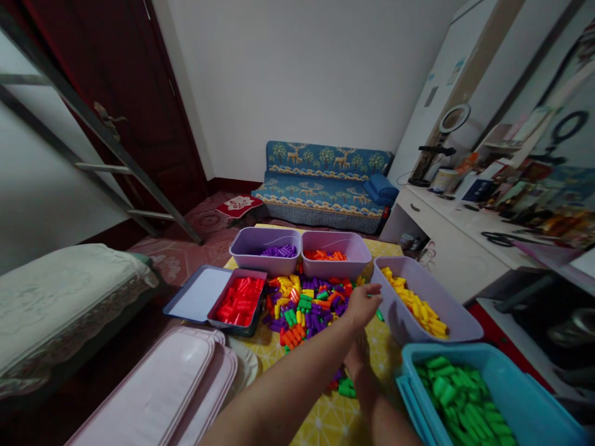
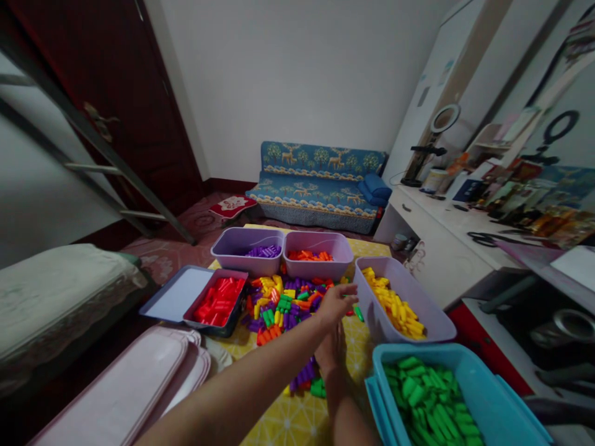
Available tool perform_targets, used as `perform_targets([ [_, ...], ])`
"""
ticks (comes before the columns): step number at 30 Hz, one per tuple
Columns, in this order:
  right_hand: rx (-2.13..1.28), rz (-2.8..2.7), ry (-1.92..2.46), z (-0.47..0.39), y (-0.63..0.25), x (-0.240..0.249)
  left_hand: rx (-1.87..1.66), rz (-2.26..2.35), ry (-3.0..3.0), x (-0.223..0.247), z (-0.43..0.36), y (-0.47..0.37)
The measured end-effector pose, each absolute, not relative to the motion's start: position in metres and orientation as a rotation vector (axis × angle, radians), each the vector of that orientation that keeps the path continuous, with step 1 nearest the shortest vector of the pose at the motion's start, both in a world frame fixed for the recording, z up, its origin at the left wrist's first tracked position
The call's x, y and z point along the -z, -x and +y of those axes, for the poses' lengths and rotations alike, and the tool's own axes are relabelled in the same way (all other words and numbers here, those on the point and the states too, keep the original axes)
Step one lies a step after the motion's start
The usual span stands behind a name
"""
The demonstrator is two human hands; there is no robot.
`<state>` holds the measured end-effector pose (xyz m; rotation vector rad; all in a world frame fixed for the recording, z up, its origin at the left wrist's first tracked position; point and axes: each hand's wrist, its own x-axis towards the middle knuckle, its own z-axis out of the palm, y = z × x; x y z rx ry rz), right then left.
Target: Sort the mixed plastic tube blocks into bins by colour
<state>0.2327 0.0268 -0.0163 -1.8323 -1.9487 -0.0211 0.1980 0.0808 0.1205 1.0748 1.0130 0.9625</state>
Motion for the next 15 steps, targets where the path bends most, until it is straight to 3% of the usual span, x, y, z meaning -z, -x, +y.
perform_targets([
  [7,0.112,-1.95,1.928,0.03,-0.227,0.017,-1.367,1.565,-1.68,-0.067,0.065,-0.059],
  [15,0.189,-2.041,1.985,0.028,-0.225,0.009,-0.911,1.733,-1.956,-0.04,0.073,-0.002],
])
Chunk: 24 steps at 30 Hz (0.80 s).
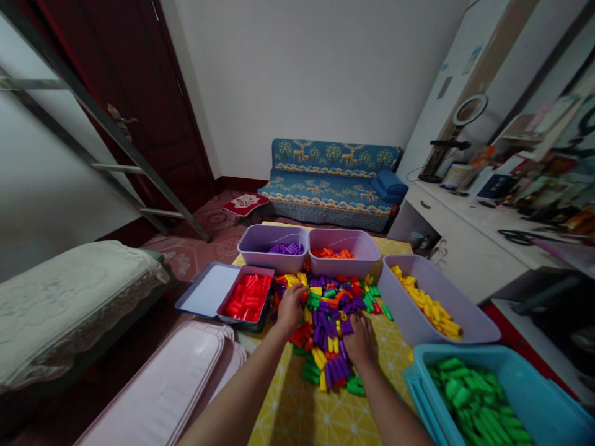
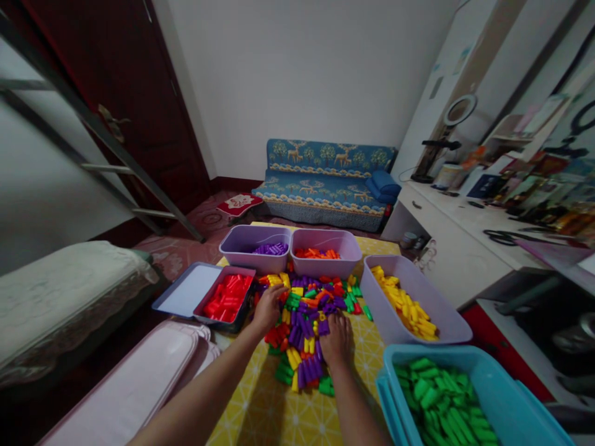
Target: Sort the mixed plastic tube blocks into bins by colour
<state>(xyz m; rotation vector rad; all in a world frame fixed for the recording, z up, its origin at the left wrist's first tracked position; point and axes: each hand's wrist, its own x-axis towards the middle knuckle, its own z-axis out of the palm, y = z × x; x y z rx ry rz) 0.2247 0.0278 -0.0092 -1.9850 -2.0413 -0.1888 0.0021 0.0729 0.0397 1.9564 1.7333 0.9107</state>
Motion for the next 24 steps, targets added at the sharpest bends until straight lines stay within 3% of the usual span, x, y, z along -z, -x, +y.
perform_targets([
  [6,0.196,-2.043,2.004,0.029,-0.226,0.012,-0.696,1.765,-1.828,-0.057,0.082,-0.003],
  [14,0.177,-2.044,1.971,0.029,-0.226,0.013,-0.981,1.664,-1.283,-0.059,0.085,0.004],
  [24,0.14,-2.016,1.983,0.028,-0.225,0.011,-1.281,1.155,-0.49,-0.06,0.088,-0.018],
])
